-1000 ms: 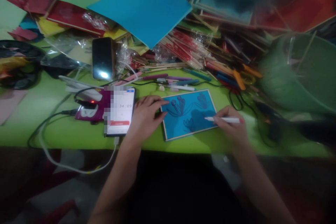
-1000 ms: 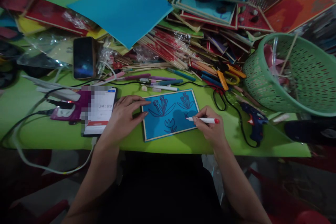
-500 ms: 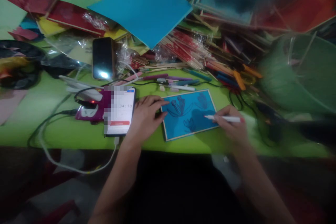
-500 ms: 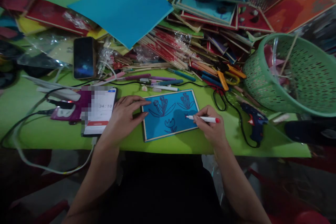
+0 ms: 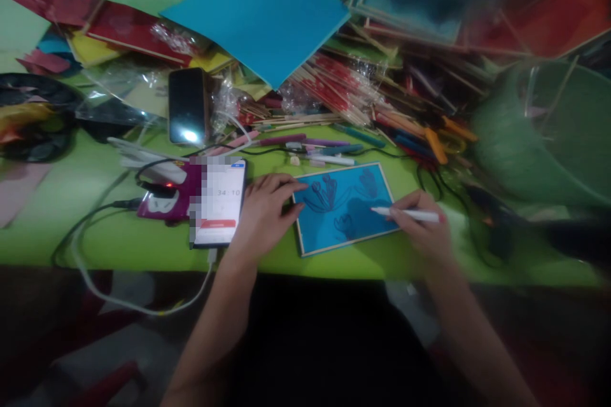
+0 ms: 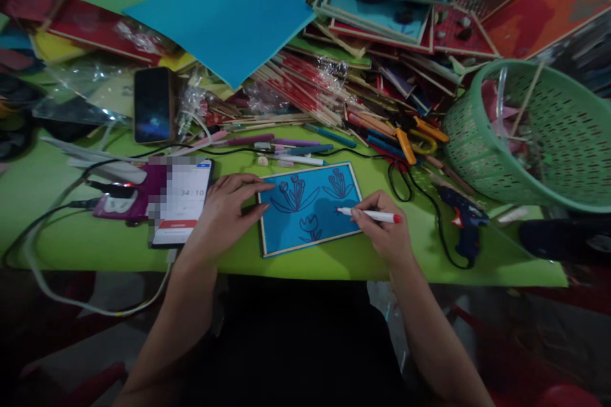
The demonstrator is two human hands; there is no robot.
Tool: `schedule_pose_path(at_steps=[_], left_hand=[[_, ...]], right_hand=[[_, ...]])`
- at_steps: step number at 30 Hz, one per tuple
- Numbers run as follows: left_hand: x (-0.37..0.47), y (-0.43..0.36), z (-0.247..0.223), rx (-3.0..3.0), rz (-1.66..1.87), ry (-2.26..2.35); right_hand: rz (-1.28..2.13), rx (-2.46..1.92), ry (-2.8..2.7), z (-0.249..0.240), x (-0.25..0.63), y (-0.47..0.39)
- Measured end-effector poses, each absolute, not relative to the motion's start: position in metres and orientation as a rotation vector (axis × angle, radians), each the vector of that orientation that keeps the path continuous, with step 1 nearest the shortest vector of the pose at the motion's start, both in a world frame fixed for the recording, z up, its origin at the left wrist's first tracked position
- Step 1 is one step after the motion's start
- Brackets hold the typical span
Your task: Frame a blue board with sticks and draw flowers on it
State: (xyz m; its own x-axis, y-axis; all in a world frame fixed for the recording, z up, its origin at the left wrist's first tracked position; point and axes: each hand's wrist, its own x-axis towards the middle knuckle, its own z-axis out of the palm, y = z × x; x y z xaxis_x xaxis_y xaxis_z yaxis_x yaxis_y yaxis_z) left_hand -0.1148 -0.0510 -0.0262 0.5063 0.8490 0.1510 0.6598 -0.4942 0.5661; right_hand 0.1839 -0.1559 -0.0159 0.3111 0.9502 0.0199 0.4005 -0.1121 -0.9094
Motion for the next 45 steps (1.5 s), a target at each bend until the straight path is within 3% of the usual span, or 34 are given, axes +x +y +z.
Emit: schedule_pose_path(at_steps=[45], left_hand=[[-0.1146, -0.0511, -0.0254, 2.319, 0.571, 1.243]], right_hand=[[0.651, -1.744, -1.316, -0.0149, 0.1791, -0.1541]])
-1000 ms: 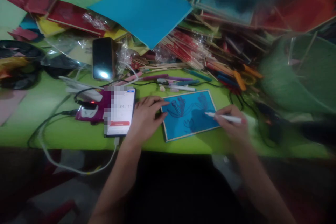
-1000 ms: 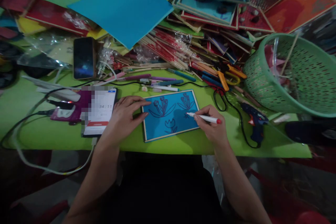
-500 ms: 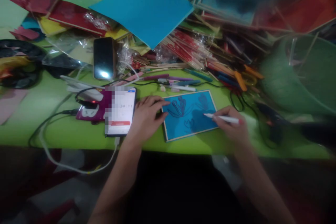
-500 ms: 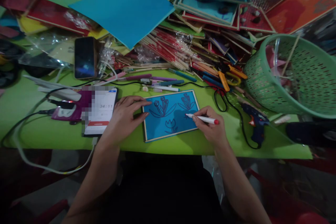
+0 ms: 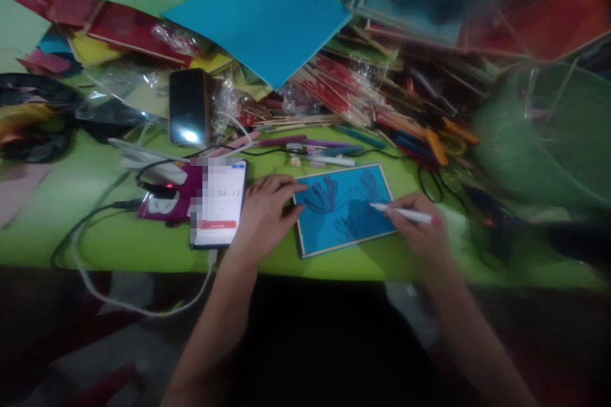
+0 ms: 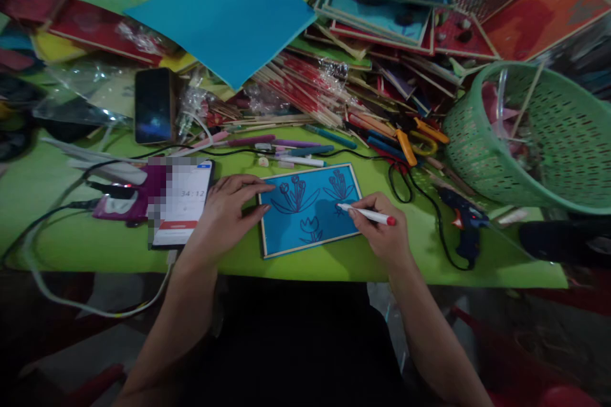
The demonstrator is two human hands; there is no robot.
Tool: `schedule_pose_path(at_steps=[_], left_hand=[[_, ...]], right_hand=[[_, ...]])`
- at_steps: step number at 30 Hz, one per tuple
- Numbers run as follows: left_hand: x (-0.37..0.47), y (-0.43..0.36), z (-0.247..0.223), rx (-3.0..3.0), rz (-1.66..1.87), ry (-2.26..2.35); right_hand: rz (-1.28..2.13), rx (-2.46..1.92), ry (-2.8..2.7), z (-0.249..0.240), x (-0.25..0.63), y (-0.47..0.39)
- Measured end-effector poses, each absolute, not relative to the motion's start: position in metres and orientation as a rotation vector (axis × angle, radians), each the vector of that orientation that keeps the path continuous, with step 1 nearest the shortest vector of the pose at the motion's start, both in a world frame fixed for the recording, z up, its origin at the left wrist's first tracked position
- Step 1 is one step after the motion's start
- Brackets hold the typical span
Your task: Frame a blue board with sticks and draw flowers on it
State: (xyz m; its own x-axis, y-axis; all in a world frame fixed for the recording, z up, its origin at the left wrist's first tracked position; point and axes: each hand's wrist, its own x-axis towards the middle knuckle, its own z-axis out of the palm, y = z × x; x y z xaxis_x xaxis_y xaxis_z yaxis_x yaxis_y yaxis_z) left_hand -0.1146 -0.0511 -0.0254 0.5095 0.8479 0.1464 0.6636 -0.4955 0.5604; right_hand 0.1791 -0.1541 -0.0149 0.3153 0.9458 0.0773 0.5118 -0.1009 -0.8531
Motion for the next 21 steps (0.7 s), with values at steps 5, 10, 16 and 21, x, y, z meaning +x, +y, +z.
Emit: schedule_pose_path(at_steps=[5, 10, 16, 21], left_hand=[[-0.1143, -0.0511, -0.0253, 2.314, 0.575, 1.246], [-0.1140, -0.0513, -0.0259, 2.323, 0.591, 1.247], [-0.1148, -0.0510, -0.0264, 2.338, 0.598, 1.238], [-0.1146, -0.0511, -0.0259, 2.346, 0.598, 1.242]], right_hand=[[0.589, -1.736, -1.321, -0.0128, 0.1781, -0.1531], [0.559, -1.737, -1.313, -0.0149, 0.1803, -0.1536], [0.561, -1.742, -1.302, -0.0198, 0.1847, -0.1560], [0.577, -1.736, -1.292, -0.0202, 0.1864, -0.1583]])
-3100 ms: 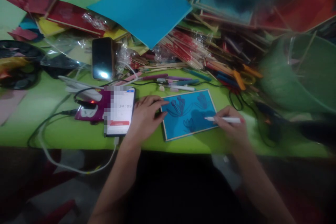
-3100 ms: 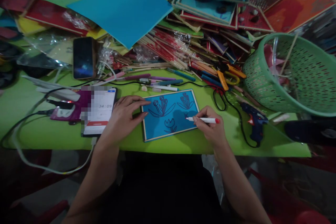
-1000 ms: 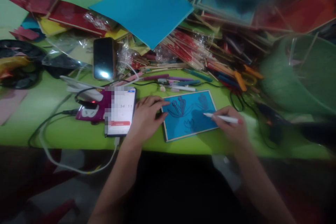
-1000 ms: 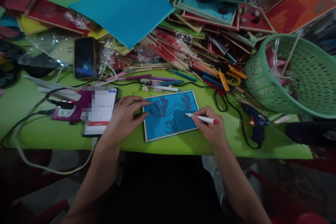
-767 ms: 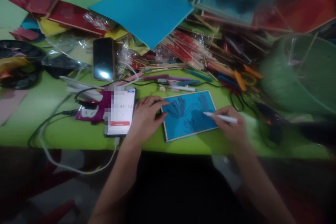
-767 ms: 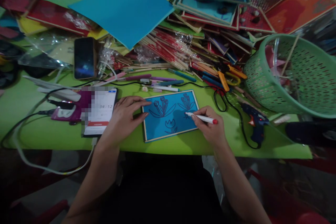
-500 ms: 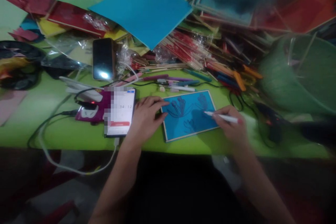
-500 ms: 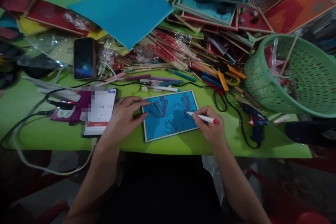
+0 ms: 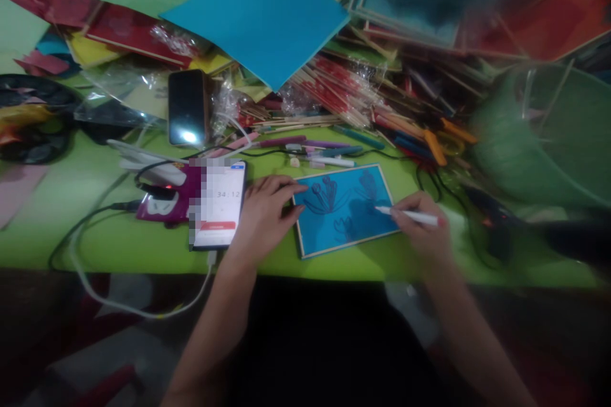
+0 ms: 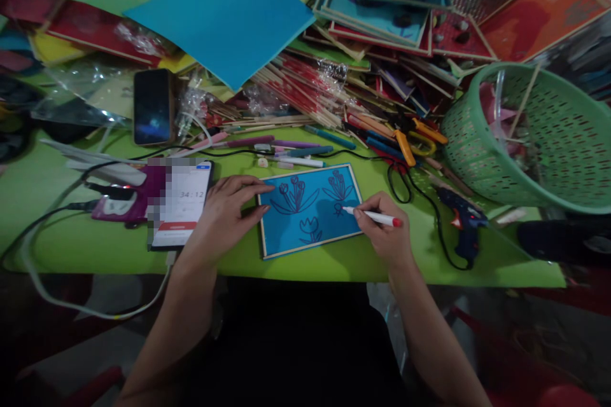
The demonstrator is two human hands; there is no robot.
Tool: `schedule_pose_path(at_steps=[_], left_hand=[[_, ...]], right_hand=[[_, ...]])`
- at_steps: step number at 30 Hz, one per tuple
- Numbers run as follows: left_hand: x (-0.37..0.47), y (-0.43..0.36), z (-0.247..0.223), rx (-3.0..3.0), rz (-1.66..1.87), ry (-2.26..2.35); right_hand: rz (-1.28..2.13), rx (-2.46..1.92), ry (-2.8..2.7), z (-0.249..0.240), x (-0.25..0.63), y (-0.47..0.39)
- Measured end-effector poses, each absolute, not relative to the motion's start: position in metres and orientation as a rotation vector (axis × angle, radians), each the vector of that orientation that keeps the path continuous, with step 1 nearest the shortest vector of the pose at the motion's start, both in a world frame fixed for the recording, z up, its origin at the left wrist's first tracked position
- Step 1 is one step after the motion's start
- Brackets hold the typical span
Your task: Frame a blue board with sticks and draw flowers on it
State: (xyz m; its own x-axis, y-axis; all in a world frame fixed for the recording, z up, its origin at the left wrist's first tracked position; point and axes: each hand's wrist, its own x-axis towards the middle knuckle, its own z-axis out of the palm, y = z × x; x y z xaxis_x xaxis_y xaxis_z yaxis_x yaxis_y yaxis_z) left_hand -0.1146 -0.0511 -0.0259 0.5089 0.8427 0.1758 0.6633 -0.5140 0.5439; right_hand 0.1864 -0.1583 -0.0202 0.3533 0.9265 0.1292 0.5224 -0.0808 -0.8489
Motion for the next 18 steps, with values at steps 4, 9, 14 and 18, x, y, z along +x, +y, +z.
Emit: schedule_pose_path(at_steps=[4, 9, 14, 18], left_hand=[[-0.1142, -0.0513, -0.0254, 2.343, 0.594, 1.247], [-0.1141, -0.0509, -0.0252, 2.346, 0.582, 1.246], [-0.1145, -0.0505, -0.0259, 2.339, 0.598, 1.245], [-0.1146, -0.0504, -0.0261, 2.335, 0.591, 1.247]], right_hand=[[0.590, -1.705, -1.299, -0.0191, 0.1857, -0.1571], [0.570, -1.718, -1.308, -0.0182, 0.1845, -0.1568], [0.537, -1.717, -1.315, -0.0196, 0.1847, -0.1579], [0.510, -1.724, -1.325, -0.0192, 0.1843, -0.1582]])
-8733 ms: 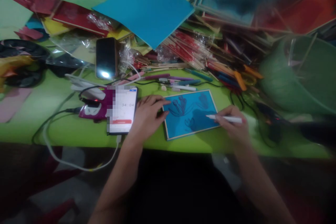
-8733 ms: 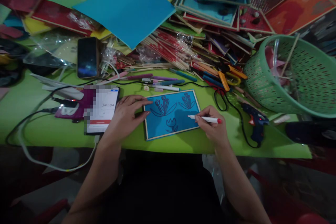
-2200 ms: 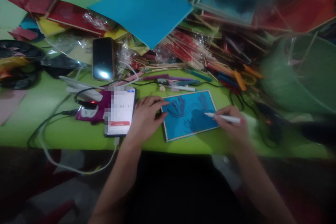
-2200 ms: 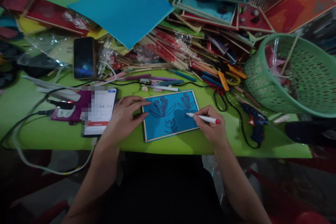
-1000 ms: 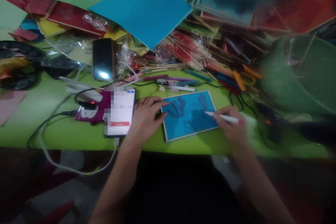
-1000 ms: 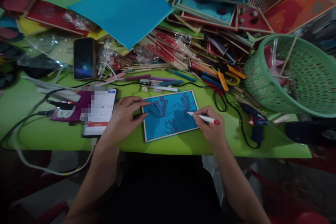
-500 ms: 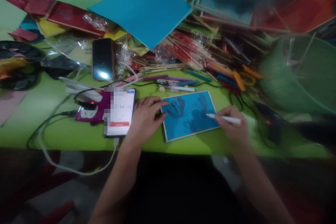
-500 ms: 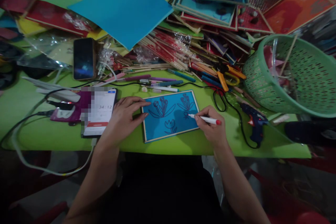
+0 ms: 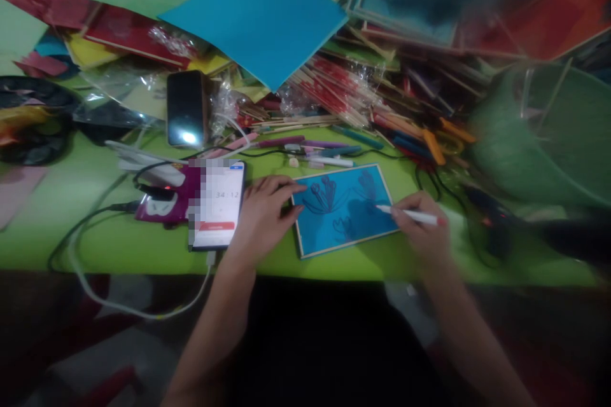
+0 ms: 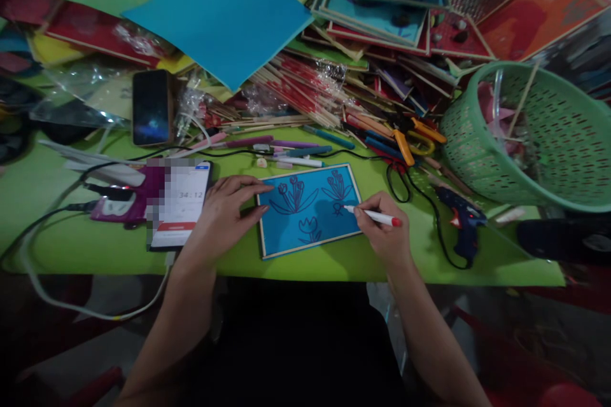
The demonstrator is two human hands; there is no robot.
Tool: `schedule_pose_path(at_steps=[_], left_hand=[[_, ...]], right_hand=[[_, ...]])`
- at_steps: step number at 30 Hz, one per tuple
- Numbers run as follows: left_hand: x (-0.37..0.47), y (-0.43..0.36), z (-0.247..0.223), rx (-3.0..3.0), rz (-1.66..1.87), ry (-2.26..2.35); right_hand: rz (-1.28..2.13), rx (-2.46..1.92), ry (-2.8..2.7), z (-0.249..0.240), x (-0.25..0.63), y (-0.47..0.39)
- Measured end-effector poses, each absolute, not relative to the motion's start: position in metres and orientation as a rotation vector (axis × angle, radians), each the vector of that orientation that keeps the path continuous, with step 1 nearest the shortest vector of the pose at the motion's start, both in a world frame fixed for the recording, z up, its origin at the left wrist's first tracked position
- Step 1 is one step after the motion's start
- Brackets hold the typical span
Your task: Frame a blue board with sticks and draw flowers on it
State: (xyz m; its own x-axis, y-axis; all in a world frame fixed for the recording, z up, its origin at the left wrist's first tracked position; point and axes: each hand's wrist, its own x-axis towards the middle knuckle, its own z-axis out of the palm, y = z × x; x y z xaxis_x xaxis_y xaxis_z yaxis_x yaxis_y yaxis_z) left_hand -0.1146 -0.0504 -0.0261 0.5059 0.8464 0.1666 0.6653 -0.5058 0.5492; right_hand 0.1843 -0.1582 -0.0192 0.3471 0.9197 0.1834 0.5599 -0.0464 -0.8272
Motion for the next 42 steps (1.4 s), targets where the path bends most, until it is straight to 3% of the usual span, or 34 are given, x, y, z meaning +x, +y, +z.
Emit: schedule_pose_path(at_steps=[42], left_hand=[[-0.1149, -0.0507, -0.0259, 2.335, 0.580, 1.234]], right_hand=[[0.651, -1.714, -1.243, -0.0213, 0.1863, -0.1639]])
